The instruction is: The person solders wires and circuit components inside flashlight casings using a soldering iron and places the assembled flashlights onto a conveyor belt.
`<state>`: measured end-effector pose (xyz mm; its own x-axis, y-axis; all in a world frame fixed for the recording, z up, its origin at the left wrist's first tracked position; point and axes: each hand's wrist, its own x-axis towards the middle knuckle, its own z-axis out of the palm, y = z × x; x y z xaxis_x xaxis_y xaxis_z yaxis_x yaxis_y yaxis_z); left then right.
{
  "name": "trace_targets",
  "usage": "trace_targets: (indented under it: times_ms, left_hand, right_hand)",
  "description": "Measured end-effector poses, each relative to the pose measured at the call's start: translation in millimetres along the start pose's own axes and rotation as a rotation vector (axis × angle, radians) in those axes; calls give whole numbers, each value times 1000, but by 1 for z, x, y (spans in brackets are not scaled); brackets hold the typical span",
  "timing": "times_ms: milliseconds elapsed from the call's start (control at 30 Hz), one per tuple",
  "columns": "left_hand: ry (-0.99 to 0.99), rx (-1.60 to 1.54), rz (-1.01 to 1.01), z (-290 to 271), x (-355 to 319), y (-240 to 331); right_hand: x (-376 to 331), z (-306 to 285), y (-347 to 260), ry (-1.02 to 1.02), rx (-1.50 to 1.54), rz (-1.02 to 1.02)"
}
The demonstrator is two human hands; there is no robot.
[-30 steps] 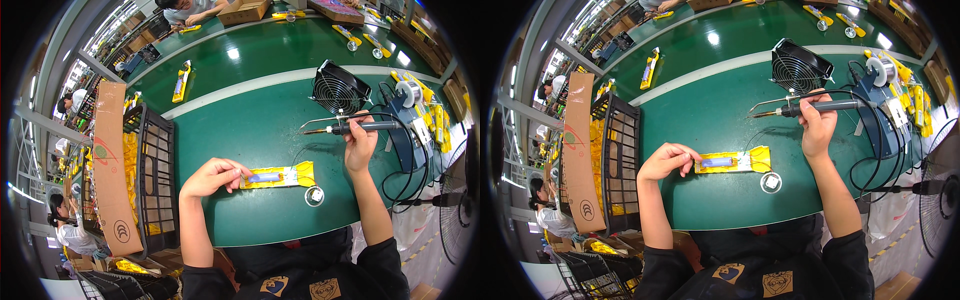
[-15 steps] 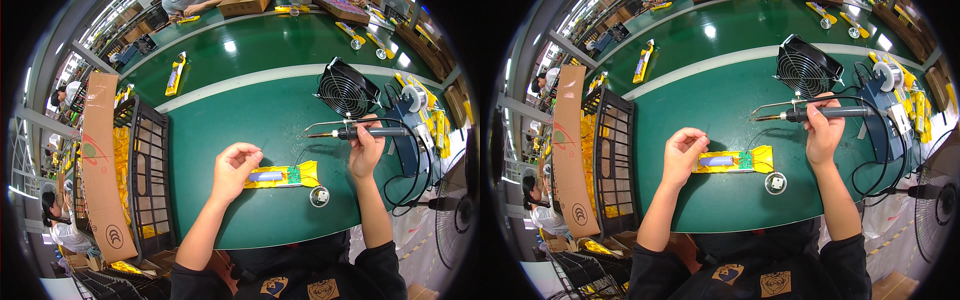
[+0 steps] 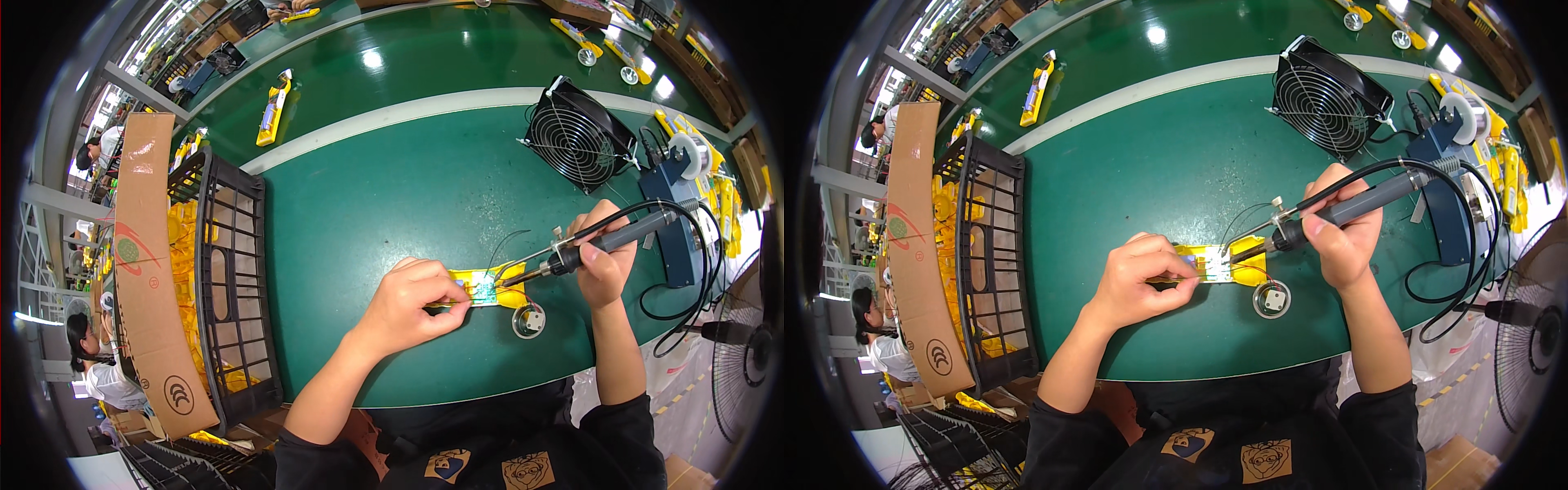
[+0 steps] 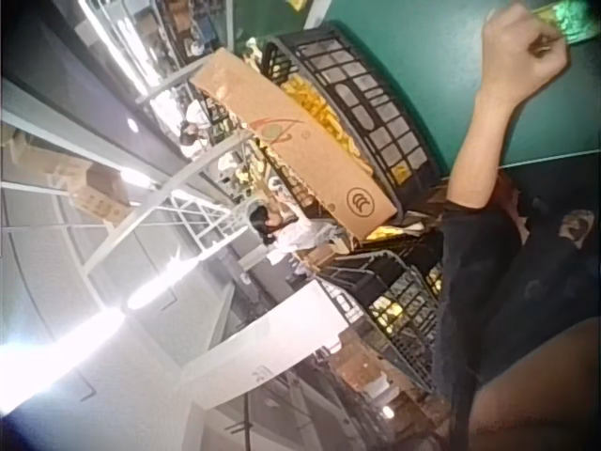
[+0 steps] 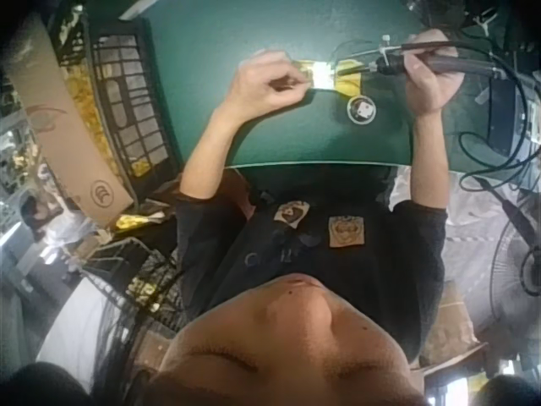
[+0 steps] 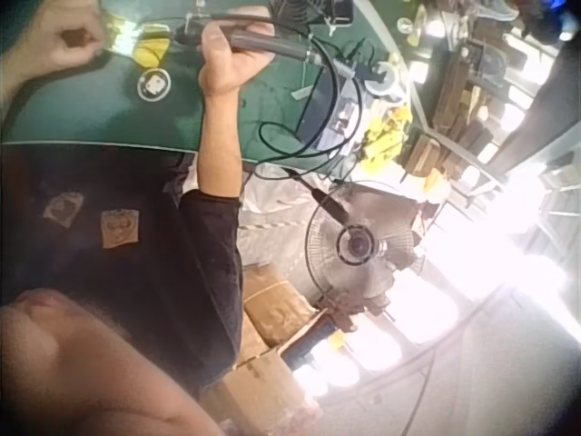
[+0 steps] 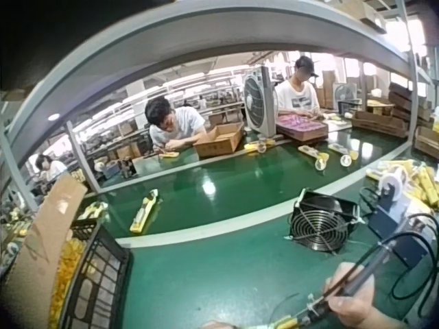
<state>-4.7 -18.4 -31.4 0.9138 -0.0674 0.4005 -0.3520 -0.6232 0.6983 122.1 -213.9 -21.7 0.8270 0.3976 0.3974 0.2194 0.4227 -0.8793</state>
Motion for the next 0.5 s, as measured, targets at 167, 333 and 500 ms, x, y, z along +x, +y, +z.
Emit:
trace_targets:
  times_ms: [167,333,500]
  left_hand:
    - [-14,47,15,1,1,2]
    - [-3,49,11,2,1,2]
    - [4,37,-2,4,2,2]
  right_hand:
    - [-2,0,-2,-65,-29,24]
    - [-3,3,-3,-95,-54,56]
    - [-5,6,4,-43,4,13]
